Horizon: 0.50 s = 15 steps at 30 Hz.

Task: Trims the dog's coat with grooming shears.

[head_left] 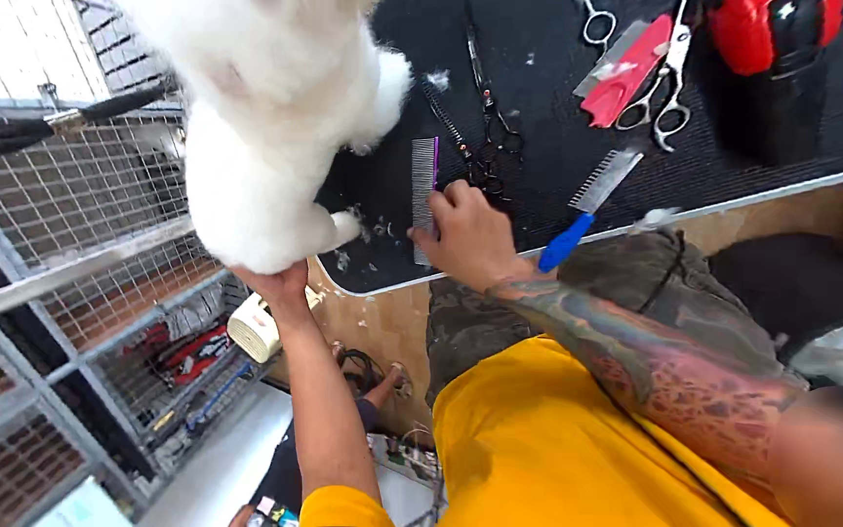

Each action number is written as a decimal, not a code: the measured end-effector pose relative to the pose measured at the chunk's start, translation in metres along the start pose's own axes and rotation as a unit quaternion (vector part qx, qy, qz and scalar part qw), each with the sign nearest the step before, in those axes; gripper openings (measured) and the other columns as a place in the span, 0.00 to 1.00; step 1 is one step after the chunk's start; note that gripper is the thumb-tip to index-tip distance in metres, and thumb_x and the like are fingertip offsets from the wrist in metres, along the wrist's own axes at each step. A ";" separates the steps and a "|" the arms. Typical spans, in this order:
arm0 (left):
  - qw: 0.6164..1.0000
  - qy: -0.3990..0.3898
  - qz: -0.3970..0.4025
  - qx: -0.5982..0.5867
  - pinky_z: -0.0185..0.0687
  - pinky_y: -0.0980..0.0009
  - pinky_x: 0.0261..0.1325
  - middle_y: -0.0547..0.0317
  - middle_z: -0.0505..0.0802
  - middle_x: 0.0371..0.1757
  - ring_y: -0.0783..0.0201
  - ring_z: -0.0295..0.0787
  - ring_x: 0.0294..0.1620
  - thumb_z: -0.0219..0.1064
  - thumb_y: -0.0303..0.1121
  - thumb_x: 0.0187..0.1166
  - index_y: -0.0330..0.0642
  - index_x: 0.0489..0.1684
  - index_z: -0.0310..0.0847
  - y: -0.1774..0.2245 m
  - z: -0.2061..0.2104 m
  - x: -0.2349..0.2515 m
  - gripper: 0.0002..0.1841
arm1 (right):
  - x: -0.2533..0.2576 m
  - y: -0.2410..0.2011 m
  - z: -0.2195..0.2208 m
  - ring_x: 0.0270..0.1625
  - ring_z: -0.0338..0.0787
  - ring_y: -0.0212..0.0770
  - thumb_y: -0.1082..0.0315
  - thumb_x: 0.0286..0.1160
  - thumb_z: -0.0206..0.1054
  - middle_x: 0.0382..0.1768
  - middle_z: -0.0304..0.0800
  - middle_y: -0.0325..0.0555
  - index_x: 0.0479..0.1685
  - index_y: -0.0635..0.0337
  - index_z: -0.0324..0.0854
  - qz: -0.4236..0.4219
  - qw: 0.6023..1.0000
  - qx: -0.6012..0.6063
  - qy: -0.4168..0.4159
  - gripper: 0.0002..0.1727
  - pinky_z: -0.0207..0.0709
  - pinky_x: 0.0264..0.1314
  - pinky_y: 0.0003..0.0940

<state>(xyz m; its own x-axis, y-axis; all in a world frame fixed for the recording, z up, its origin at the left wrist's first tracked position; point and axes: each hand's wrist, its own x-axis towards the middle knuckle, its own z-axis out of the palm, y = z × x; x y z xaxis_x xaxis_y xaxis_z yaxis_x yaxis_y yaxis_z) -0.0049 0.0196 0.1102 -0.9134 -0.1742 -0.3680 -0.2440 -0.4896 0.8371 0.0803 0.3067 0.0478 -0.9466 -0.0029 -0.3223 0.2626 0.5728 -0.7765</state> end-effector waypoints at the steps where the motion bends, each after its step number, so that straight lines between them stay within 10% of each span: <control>1: 1.000 -0.005 0.000 0.006 0.75 0.38 0.73 0.58 0.86 0.71 0.53 0.80 0.73 0.37 0.84 0.67 0.58 0.74 0.73 0.000 0.000 0.003 0.49 | -0.004 -0.002 0.023 0.59 0.84 0.73 0.49 0.68 0.78 0.64 0.78 0.72 0.69 0.64 0.80 0.001 1.000 -0.006 0.015 0.34 0.83 0.45 0.68; 5: 0.998 -0.052 -0.011 0.023 0.74 0.36 0.73 0.56 0.85 0.71 0.52 0.80 0.73 0.39 0.84 0.66 0.57 0.74 0.72 0.001 -0.004 0.012 0.48 | -0.034 -0.003 0.072 0.65 0.79 0.78 0.69 0.64 0.81 0.78 0.66 0.76 0.78 0.63 0.74 0.030 0.995 -0.031 0.089 0.37 0.79 0.54 0.70; 10: 0.993 -0.108 -0.015 0.043 0.77 0.37 0.69 0.54 0.87 0.67 0.50 0.82 0.69 0.48 0.83 0.65 0.54 0.72 0.73 0.005 -0.008 0.019 0.47 | -0.054 -0.010 0.093 0.58 0.82 0.77 0.74 0.70 0.66 0.60 0.79 0.76 0.78 0.69 0.71 0.120 0.975 -0.028 0.186 0.31 0.76 0.52 0.70; 15: 0.987 -0.144 -0.017 0.074 0.77 0.37 0.70 0.54 0.86 0.69 0.51 0.81 0.71 0.46 0.83 0.65 0.55 0.73 0.72 0.012 -0.007 0.021 0.48 | -0.044 -0.020 0.092 0.53 0.82 0.75 0.71 0.62 0.68 0.47 0.81 0.72 0.44 0.73 0.80 0.176 0.974 -0.011 0.144 0.15 0.74 0.47 0.69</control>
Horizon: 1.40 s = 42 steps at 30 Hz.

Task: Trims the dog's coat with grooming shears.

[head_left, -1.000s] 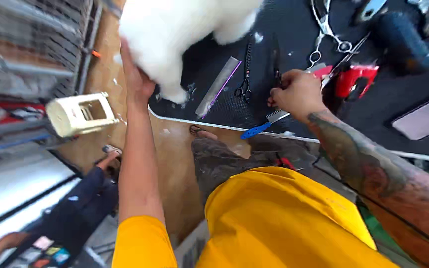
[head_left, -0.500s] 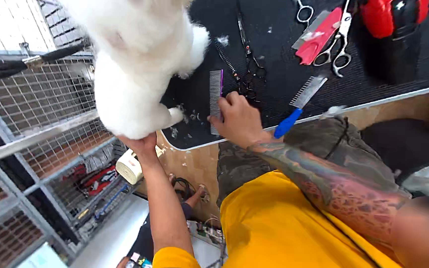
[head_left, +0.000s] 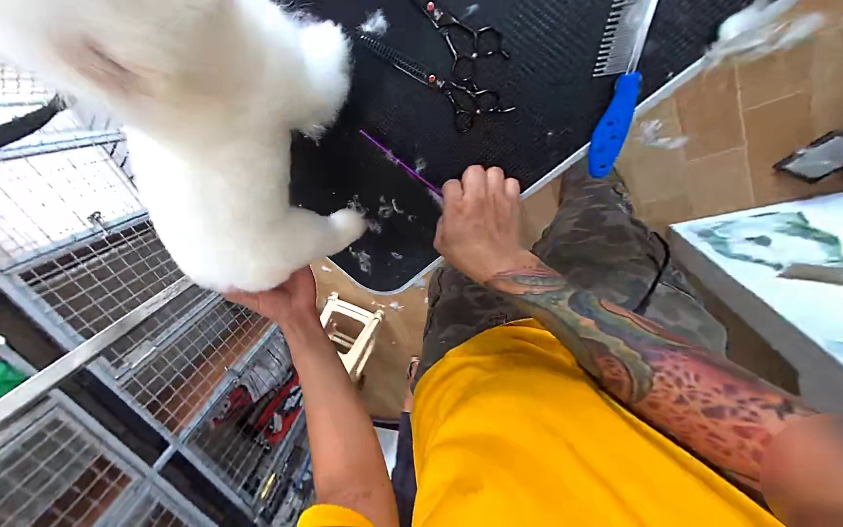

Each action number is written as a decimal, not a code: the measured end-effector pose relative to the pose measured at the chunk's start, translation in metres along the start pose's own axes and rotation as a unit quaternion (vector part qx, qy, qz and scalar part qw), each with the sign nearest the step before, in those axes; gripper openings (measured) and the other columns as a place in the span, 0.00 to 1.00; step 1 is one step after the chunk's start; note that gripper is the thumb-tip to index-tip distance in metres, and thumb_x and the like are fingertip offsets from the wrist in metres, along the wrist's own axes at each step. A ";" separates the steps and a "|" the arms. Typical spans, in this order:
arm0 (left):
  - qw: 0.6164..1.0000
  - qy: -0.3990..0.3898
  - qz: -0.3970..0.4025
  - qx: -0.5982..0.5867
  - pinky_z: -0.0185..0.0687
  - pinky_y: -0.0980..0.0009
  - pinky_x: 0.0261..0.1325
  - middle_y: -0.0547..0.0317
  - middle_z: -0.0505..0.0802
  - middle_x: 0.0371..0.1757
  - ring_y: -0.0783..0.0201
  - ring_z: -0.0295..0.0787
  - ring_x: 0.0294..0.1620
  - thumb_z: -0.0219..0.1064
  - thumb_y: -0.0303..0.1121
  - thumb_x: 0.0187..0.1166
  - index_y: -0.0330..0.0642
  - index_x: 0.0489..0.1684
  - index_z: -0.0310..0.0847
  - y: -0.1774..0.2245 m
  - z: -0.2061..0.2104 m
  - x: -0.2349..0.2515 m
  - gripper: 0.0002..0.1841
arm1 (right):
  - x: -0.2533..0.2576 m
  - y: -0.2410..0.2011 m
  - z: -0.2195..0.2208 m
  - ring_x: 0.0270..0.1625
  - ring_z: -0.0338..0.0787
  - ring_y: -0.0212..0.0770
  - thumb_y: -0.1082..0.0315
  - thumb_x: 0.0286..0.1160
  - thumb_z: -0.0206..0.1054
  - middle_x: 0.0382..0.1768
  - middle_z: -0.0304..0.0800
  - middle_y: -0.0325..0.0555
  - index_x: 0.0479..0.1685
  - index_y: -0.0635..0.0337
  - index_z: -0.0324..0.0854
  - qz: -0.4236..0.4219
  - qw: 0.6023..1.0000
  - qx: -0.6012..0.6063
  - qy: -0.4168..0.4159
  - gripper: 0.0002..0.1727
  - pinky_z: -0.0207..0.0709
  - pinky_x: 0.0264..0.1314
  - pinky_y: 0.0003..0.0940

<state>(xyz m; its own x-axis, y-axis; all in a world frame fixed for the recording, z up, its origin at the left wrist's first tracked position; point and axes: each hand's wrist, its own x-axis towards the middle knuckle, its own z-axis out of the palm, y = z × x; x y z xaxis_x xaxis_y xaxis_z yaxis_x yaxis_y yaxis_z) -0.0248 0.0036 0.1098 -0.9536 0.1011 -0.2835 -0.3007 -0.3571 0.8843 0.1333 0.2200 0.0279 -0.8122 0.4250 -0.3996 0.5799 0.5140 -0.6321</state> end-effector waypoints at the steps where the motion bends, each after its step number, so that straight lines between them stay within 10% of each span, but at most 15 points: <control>1: 1.000 -0.002 -0.004 0.004 0.77 0.37 0.70 0.54 0.85 0.70 0.51 0.81 0.71 0.46 0.83 0.65 0.55 0.74 0.72 0.001 0.000 0.000 0.48 | 0.003 -0.004 -0.005 0.54 0.84 0.74 0.73 0.62 0.70 0.46 0.83 0.73 0.43 0.74 0.81 0.006 0.999 0.001 -0.040 0.13 0.76 0.47 0.68; 12: 0.997 -0.051 -0.027 0.059 0.78 0.37 0.68 0.55 0.85 0.70 0.50 0.81 0.72 0.50 0.84 0.62 0.58 0.74 0.71 0.007 0.002 0.009 0.48 | -0.061 0.008 -0.037 0.46 0.90 0.64 0.69 0.71 0.68 0.38 0.89 0.60 0.37 0.64 0.88 -0.059 0.920 0.033 -0.387 0.07 0.79 0.41 0.65; 15: 0.997 -0.037 -0.048 0.054 0.79 0.37 0.66 0.55 0.87 0.67 0.50 0.83 0.69 0.50 0.84 0.62 0.59 0.72 0.74 0.009 0.002 0.007 0.46 | -0.081 -0.001 -0.015 0.46 0.90 0.60 0.65 0.72 0.66 0.38 0.90 0.58 0.43 0.62 0.87 0.001 0.927 0.238 -0.289 0.10 0.80 0.48 0.64; 19: 0.996 -0.041 -0.064 0.054 0.79 0.37 0.67 0.55 0.87 0.67 0.50 0.83 0.69 0.52 0.82 0.62 0.59 0.71 0.74 0.013 -0.006 0.009 0.45 | -0.109 -0.077 0.034 0.28 0.90 0.50 0.62 0.77 0.61 0.25 0.87 0.51 0.50 0.64 0.83 -0.020 0.902 0.420 -0.100 0.14 0.85 0.32 0.53; 28: 0.993 -0.075 -0.080 0.039 0.78 0.38 0.69 0.53 0.86 0.69 0.49 0.83 0.70 0.54 0.79 0.65 0.55 0.71 0.74 0.018 -0.013 0.009 0.44 | -0.065 -0.147 0.098 0.51 0.94 0.63 0.63 0.83 0.55 0.44 0.92 0.62 0.83 0.62 0.64 0.034 0.893 0.373 -0.251 0.28 0.85 0.55 0.61; 32: 0.994 -0.073 -0.073 0.020 0.79 0.38 0.68 0.53 0.87 0.69 0.49 0.83 0.70 0.53 0.81 0.64 0.54 0.71 0.74 0.017 -0.014 0.011 0.46 | -0.053 -0.121 0.096 0.53 0.93 0.60 0.63 0.82 0.56 0.45 0.91 0.60 0.78 0.61 0.66 0.126 0.893 0.359 -0.240 0.26 0.84 0.57 0.59; 37: 0.994 -0.076 -0.078 0.000 0.78 0.39 0.70 0.54 0.87 0.69 0.50 0.83 0.70 0.51 0.81 0.65 0.55 0.71 0.74 0.017 -0.018 0.015 0.45 | -0.090 -0.138 0.083 0.38 0.94 0.60 0.61 0.83 0.54 0.32 0.90 0.56 0.69 0.64 0.73 -0.008 0.915 0.355 -0.190 0.22 0.85 0.42 0.59; 42: 0.995 -0.076 -0.071 -0.007 0.77 0.39 0.71 0.53 0.87 0.69 0.50 0.83 0.70 0.53 0.80 0.64 0.55 0.72 0.74 0.015 -0.019 0.017 0.45 | -0.053 -0.125 0.074 0.54 0.92 0.64 0.63 0.82 0.57 0.47 0.91 0.63 0.79 0.60 0.67 0.092 0.901 0.319 -0.280 0.26 0.83 0.57 0.63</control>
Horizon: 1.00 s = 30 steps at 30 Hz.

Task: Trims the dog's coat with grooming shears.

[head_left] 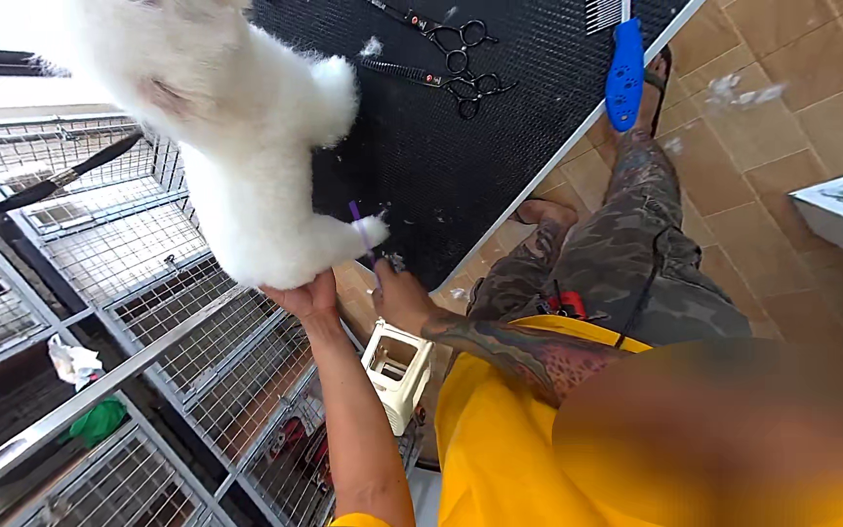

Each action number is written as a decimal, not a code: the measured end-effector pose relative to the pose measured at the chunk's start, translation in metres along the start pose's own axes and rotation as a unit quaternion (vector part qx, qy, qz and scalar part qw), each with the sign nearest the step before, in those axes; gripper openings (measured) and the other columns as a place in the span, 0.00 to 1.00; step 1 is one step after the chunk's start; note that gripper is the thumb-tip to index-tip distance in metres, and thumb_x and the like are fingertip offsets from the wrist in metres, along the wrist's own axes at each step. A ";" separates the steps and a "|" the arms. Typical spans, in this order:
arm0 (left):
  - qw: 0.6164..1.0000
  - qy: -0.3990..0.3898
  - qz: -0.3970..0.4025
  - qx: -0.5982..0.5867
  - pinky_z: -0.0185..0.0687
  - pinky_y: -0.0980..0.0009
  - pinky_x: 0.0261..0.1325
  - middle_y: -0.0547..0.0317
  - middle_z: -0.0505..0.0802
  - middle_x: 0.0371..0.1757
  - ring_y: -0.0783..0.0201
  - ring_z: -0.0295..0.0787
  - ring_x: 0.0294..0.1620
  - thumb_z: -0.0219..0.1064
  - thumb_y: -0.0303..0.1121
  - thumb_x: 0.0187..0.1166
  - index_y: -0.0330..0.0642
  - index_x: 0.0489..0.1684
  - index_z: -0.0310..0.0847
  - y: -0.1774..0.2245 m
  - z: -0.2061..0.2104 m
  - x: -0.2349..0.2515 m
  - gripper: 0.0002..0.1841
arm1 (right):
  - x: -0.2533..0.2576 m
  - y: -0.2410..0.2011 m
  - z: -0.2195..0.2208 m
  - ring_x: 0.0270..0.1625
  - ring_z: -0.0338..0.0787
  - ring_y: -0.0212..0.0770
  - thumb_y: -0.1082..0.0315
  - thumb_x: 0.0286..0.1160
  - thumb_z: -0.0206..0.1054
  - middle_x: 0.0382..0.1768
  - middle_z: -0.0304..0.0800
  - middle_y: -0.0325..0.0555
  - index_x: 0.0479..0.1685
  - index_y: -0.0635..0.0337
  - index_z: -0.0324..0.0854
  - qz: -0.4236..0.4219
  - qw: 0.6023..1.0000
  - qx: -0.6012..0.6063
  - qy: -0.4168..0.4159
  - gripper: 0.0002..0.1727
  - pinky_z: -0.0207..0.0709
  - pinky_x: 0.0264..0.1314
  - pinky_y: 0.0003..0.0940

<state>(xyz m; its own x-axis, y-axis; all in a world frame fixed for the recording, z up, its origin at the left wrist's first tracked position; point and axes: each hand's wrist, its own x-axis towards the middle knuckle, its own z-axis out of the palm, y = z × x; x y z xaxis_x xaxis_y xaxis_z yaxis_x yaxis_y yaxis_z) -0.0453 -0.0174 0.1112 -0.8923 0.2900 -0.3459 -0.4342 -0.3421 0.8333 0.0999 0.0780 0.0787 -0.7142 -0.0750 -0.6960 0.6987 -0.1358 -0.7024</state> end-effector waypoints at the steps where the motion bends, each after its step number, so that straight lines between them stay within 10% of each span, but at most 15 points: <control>1: 1.000 0.002 0.003 0.002 0.77 0.39 0.70 0.53 0.87 0.69 0.50 0.83 0.70 0.52 0.80 0.65 0.55 0.71 0.74 -0.001 0.000 0.001 0.45 | 0.002 0.001 -0.010 0.53 0.92 0.62 0.63 0.82 0.57 0.45 0.90 0.62 0.77 0.60 0.68 0.012 1.000 0.006 0.025 0.25 0.83 0.56 0.62; 7: 1.000 0.003 0.007 0.001 0.78 0.42 0.70 0.56 0.88 0.68 0.52 0.83 0.69 0.48 0.82 0.66 0.56 0.70 0.75 -0.005 -0.001 0.004 0.45 | -0.028 -0.013 -0.018 0.34 0.92 0.56 0.62 0.80 0.58 0.27 0.88 0.54 0.61 0.61 0.79 -0.188 0.978 -0.007 0.084 0.18 0.84 0.39 0.57; 13: 1.000 0.014 0.016 0.020 0.80 0.42 0.68 0.57 0.88 0.65 0.53 0.85 0.67 0.45 0.83 0.66 0.57 0.69 0.76 -0.010 0.004 0.005 0.46 | -0.011 -0.014 -0.040 0.45 0.93 0.58 0.62 0.82 0.57 0.36 0.90 0.57 0.66 0.58 0.76 -0.081 0.995 -0.031 0.041 0.18 0.83 0.50 0.59; 18: 1.000 0.003 0.012 0.018 0.80 0.44 0.68 0.57 0.89 0.65 0.55 0.85 0.67 0.51 0.83 0.64 0.57 0.69 0.77 -0.014 0.001 0.006 0.45 | -0.026 0.000 -0.032 0.33 0.92 0.57 0.62 0.80 0.56 0.25 0.87 0.54 0.59 0.60 0.81 -0.233 0.969 -0.053 0.057 0.17 0.83 0.36 0.57; 23: 0.996 0.058 0.014 0.059 0.80 0.40 0.67 0.55 0.88 0.66 0.52 0.84 0.67 0.38 0.82 0.69 0.57 0.70 0.74 -0.013 0.001 0.004 0.45 | -0.006 0.000 -0.053 0.44 0.93 0.62 0.62 0.83 0.54 0.34 0.90 0.59 0.65 0.59 0.78 -0.125 0.990 -0.063 0.020 0.18 0.83 0.47 0.63; 27: 0.995 0.071 0.008 0.068 0.81 0.41 0.65 0.55 0.89 0.64 0.52 0.86 0.65 0.40 0.81 0.70 0.57 0.68 0.76 -0.013 0.002 0.003 0.44 | -0.008 0.017 -0.047 0.29 0.91 0.55 0.62 0.80 0.56 0.22 0.86 0.51 0.52 0.59 0.82 -0.256 0.963 -0.043 0.078 0.14 0.82 0.32 0.57; 30: 0.995 0.078 0.003 0.069 0.82 0.41 0.65 0.55 0.90 0.63 0.51 0.86 0.65 0.45 0.78 0.70 0.55 0.66 0.77 -0.013 0.004 0.001 0.41 | -0.002 0.013 -0.058 0.39 0.92 0.61 0.63 0.82 0.54 0.30 0.89 0.57 0.60 0.57 0.80 -0.226 0.970 -0.086 -0.028 0.16 0.82 0.42 0.62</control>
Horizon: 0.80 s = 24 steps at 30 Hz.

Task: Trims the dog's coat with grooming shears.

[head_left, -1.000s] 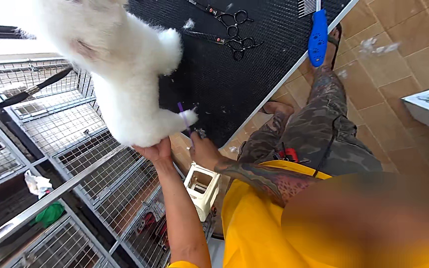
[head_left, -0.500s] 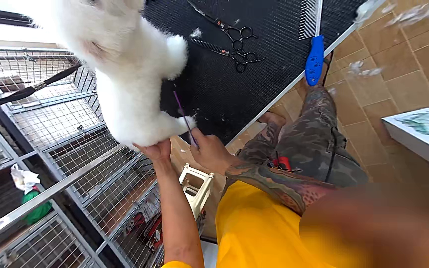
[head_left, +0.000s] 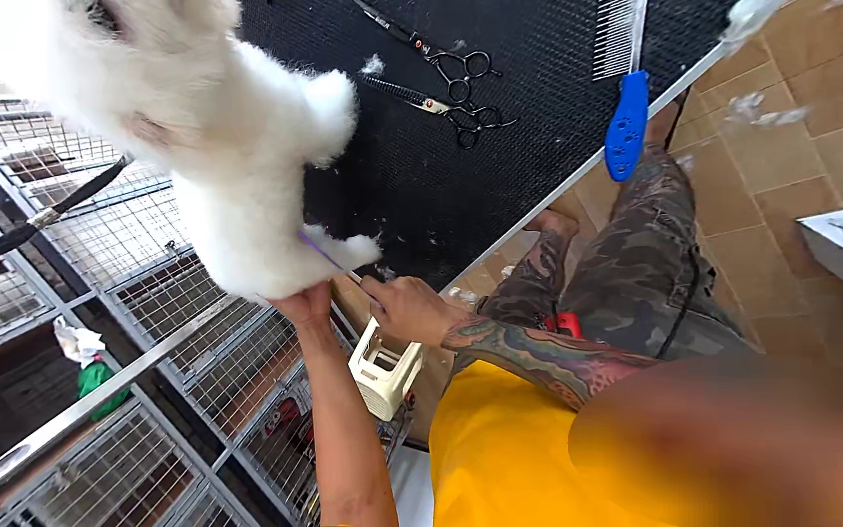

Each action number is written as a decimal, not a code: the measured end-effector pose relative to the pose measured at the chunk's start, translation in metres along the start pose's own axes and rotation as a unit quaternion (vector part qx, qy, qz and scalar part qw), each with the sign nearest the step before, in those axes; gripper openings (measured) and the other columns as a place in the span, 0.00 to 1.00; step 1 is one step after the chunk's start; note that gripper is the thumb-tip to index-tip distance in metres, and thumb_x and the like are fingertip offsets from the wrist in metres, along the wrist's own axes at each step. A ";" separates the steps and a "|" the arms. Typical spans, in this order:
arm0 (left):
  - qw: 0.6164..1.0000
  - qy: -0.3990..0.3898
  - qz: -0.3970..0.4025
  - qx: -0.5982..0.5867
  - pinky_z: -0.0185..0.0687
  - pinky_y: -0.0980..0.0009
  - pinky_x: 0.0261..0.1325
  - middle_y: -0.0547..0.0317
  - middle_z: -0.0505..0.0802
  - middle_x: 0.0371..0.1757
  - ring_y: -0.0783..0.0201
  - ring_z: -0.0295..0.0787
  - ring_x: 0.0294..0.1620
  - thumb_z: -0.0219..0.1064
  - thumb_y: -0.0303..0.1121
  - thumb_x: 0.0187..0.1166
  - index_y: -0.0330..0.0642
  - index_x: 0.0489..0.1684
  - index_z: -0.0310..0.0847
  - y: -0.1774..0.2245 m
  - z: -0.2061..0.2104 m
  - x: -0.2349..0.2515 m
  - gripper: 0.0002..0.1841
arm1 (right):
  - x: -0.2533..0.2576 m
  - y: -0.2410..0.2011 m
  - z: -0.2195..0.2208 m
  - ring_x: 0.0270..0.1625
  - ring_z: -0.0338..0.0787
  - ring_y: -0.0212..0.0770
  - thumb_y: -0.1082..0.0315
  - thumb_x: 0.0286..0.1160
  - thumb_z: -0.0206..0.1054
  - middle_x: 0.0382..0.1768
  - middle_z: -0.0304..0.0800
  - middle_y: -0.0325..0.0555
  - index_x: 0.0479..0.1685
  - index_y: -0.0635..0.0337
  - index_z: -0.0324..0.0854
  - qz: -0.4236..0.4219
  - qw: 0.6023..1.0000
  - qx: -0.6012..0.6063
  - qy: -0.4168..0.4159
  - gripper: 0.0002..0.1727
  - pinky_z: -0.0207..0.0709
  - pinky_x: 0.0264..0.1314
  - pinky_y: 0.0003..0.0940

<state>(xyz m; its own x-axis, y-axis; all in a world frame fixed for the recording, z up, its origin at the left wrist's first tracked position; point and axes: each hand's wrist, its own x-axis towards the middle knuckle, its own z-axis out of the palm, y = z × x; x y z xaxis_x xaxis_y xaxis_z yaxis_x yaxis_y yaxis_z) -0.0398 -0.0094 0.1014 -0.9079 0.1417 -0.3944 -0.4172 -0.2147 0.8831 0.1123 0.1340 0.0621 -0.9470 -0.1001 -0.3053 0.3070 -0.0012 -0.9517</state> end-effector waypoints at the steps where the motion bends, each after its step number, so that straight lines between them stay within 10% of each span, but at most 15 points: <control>1: 1.000 0.005 0.001 0.003 0.82 0.41 0.64 0.55 0.90 0.62 0.51 0.87 0.64 0.46 0.78 0.71 0.55 0.65 0.78 -0.001 0.001 -0.001 0.41 | 0.005 0.002 -0.006 0.42 0.93 0.63 0.63 0.82 0.54 0.33 0.90 0.58 0.63 0.57 0.80 0.032 0.999 0.003 -0.009 0.17 0.82 0.45 0.63; 7: 0.999 0.034 0.013 0.024 0.84 0.42 0.61 0.54 0.92 0.56 0.52 0.89 0.59 0.48 0.75 0.73 0.54 0.60 0.79 -0.004 -0.001 -0.005 0.37 | 0.004 0.023 -0.002 0.24 0.88 0.52 0.64 0.77 0.58 0.18 0.83 0.48 0.43 0.59 0.82 -0.050 0.984 0.043 0.164 0.11 0.80 0.26 0.54; 13: 0.997 0.052 0.014 0.048 0.85 0.43 0.59 0.53 0.93 0.54 0.52 0.90 0.58 0.53 0.73 0.72 0.52 0.58 0.81 -0.003 -0.007 -0.008 0.35 | 0.006 0.022 -0.009 0.37 0.93 0.62 0.63 0.83 0.54 0.29 0.89 0.57 0.58 0.60 0.82 -0.012 1.000 0.016 0.020 0.16 0.83 0.41 0.62; 17: 0.996 0.064 0.015 0.056 0.84 0.43 0.60 0.53 0.93 0.54 0.52 0.89 0.58 0.54 0.71 0.72 0.52 0.57 0.81 -0.003 -0.010 -0.010 0.34 | 0.003 0.034 -0.006 0.24 0.89 0.52 0.64 0.79 0.56 0.18 0.83 0.48 0.42 0.59 0.83 -0.060 0.987 0.037 0.148 0.11 0.80 0.25 0.52; 20: 0.996 0.069 0.008 0.059 0.85 0.43 0.60 0.53 0.92 0.56 0.52 0.89 0.59 0.54 0.72 0.71 0.51 0.60 0.80 -0.002 -0.015 -0.010 0.35 | -0.003 0.033 -0.004 0.23 0.88 0.52 0.63 0.81 0.55 0.19 0.83 0.48 0.45 0.58 0.82 -0.129 0.988 0.023 0.080 0.12 0.79 0.25 0.52; 24: 0.994 0.081 0.017 0.074 0.86 0.44 0.58 0.54 0.93 0.53 0.53 0.90 0.56 0.54 0.70 0.73 0.52 0.58 0.80 -0.003 -0.012 -0.014 0.33 | 0.009 0.035 -0.020 0.35 0.93 0.62 0.64 0.82 0.55 0.27 0.89 0.57 0.53 0.61 0.83 -0.004 1.000 0.020 0.016 0.14 0.82 0.37 0.62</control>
<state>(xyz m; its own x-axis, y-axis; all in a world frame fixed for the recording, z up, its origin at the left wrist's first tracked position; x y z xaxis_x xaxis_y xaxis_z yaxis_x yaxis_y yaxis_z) -0.0262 -0.0223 0.1007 -0.9212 -0.0237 -0.3885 -0.3861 -0.0708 0.9198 0.1126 0.1525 0.0249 -0.9519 -0.0685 -0.2987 0.3018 -0.0417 -0.9524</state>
